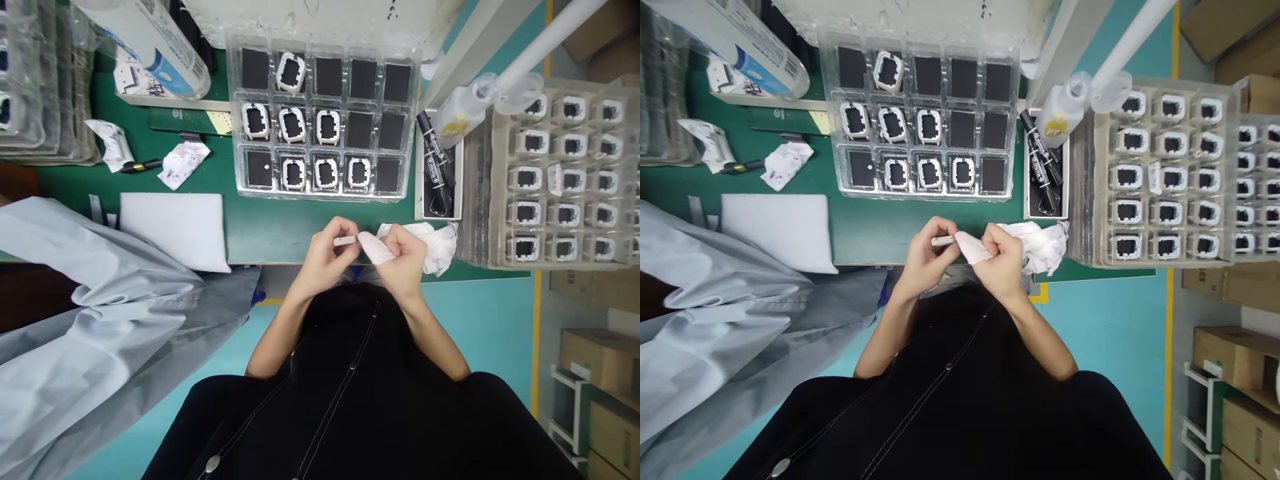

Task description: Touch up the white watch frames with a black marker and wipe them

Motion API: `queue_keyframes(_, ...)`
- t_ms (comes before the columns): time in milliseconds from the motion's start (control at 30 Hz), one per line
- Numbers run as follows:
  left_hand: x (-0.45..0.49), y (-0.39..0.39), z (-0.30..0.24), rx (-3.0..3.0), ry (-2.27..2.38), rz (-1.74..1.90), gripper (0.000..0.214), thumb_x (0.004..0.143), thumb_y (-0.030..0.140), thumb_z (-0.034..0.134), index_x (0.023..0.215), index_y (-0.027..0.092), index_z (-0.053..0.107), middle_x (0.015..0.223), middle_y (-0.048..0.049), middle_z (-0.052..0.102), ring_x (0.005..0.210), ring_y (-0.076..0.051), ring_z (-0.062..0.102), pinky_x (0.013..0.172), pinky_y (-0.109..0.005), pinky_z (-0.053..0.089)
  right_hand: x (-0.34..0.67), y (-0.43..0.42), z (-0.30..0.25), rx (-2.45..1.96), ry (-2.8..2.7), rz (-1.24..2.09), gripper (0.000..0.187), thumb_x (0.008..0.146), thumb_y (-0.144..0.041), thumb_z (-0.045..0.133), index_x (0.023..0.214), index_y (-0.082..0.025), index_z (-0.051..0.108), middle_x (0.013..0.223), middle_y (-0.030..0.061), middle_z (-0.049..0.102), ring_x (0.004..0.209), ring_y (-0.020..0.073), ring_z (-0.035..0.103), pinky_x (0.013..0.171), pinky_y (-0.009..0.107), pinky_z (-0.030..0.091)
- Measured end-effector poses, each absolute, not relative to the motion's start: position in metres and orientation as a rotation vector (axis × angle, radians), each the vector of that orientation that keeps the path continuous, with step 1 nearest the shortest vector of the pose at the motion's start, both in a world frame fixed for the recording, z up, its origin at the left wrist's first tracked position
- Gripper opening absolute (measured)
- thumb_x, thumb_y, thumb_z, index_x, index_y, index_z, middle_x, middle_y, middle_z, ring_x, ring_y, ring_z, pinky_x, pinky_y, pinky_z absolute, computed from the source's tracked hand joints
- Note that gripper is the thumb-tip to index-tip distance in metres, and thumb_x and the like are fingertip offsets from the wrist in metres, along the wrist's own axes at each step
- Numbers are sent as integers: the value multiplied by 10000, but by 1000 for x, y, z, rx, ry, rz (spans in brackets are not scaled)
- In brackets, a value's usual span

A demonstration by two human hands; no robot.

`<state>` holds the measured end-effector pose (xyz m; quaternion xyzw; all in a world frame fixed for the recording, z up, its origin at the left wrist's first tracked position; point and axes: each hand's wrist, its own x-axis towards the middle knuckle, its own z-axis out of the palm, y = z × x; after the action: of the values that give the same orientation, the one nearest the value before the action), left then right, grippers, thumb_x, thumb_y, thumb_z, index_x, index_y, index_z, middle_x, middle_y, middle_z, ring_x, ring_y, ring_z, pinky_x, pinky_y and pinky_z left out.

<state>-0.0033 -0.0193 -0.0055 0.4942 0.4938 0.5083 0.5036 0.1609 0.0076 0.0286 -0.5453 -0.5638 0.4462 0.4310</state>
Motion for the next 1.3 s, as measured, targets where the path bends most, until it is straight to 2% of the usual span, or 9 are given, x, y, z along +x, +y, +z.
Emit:
queue_keyframes(133,-6,-18,-3,1050,1101,1251,212,1048,387,832,1022,241,680,896,-5,662,718,-141,520,657,-279,427,169,16,30,-1298,-1284,1079,797,939,-596,907,676,-270,229,636,-76,241,607,119,241,588,332,250)
queue_keyframes(300,-7,-14,-2,968,1034,1290,316,1001,438,915,997,222,685,898,-6,674,726,-122,531,680,-264,446,168,17,19,-1210,-1279,1122,770,1018,-710,800,683,-265,269,633,-68,301,595,126,301,600,346,260)
queue_keyframes(467,-5,-12,-2,814,949,1326,398,955,449,972,1016,219,653,840,20,682,648,-88,573,580,-218,443,171,16,11,-1143,-1401,1228,582,1110,-652,705,739,-260,489,657,-51,522,611,136,461,620,344,337)
queue_keyframes(567,-2,-12,5,688,866,1312,441,977,482,950,1128,245,611,827,34,729,569,-101,660,460,-196,430,176,17,11,-1099,-1428,1301,444,1161,-577,647,844,-268,621,748,-27,675,668,152,581,658,344,437)
queue_keyframes(667,2,-12,17,619,899,1283,473,1010,499,916,1255,232,613,861,6,810,563,-147,767,410,-196,483,178,19,11,-1084,-1369,1297,375,1170,-535,648,899,-276,675,855,-13,751,718,156,647,694,348,495)
queue_keyframes(833,11,-16,36,587,926,1312,454,1015,488,914,1232,204,634,771,34,792,511,-148,769,380,-182,513,177,20,14,-1093,-1303,1262,355,1124,-503,745,872,-272,648,818,-27,737,704,152,675,669,333,507)
queue_keyframes(1000,17,-21,48,599,895,1321,407,1037,467,895,1193,211,621,766,43,787,499,-138,761,375,-178,518,180,16,22,-1118,-1267,1243,368,1080,-478,819,864,-270,607,746,-53,654,653,135,577,640,320,454)
queue_keyframes(1133,18,-24,56,601,879,1318,353,1062,420,870,1195,211,619,775,42,788,511,-137,764,381,-183,530,185,13,32,-1068,-1234,1245,371,1089,-458,808,873,-276,569,724,-66,581,641,132,538,634,321,417)
queue_keyframes(1300,19,-27,60,645,893,1314,335,1074,418,851,1198,220,611,780,44,776,520,-131,751,400,-190,537,189,11,51,-1041,-1327,1275,337,1039,-377,855,913,-281,557,824,-53,595,679,131,543,629,319,426)
